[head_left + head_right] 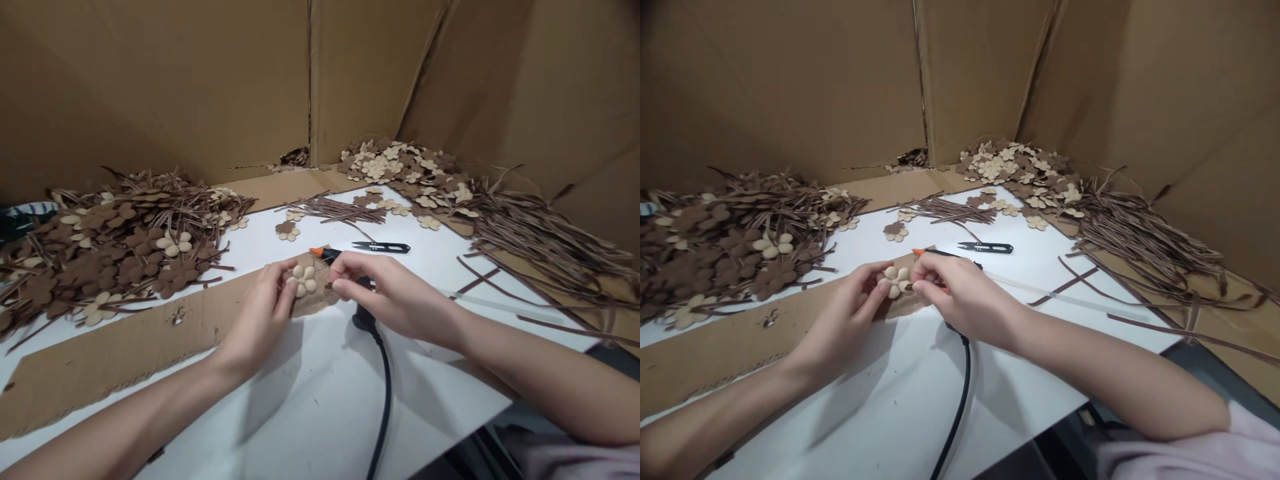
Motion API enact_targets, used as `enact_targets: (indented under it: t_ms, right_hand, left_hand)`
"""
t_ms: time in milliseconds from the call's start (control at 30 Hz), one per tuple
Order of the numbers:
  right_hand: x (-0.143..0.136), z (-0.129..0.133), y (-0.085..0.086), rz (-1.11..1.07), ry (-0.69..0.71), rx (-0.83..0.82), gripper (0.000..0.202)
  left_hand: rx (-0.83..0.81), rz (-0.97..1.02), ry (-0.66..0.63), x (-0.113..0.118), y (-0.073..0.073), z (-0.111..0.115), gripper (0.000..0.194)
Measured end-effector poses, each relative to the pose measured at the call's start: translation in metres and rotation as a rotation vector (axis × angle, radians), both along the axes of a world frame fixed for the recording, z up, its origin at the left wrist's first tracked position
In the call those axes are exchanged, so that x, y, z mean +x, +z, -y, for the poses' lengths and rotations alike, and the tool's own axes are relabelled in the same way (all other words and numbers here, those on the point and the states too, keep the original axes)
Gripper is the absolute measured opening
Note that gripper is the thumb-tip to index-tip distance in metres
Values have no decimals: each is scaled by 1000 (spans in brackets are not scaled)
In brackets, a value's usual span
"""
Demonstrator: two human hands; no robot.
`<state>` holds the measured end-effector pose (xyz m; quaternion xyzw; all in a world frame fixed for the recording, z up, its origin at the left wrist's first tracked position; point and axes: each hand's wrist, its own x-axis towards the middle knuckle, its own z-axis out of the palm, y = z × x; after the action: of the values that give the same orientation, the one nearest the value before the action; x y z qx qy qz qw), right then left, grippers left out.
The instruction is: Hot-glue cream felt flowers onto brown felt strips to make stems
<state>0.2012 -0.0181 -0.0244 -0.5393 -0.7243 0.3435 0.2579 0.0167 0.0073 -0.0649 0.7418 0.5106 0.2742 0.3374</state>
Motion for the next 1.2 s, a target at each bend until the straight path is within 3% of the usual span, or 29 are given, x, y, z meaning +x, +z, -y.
enact_targets:
  t_ms: [100, 200, 633, 1200]
  right_hand:
    - [-4, -1, -3, 8, 17, -14, 11]
    - [-7, -1, -5, 5, 28, 8, 11]
    - [-8, 1, -10, -23, -12, 9, 12]
    - [-9, 4, -8, 12, 1, 17, 12]
  left_hand:
    - [-126, 56, -16, -1, 6, 3, 24]
    - [-148, 77, -30, -2, 8, 7, 24]
    - [-66, -10, -77, 0, 19, 19, 26]
    - [55, -43, -108, 1, 21, 25, 21]
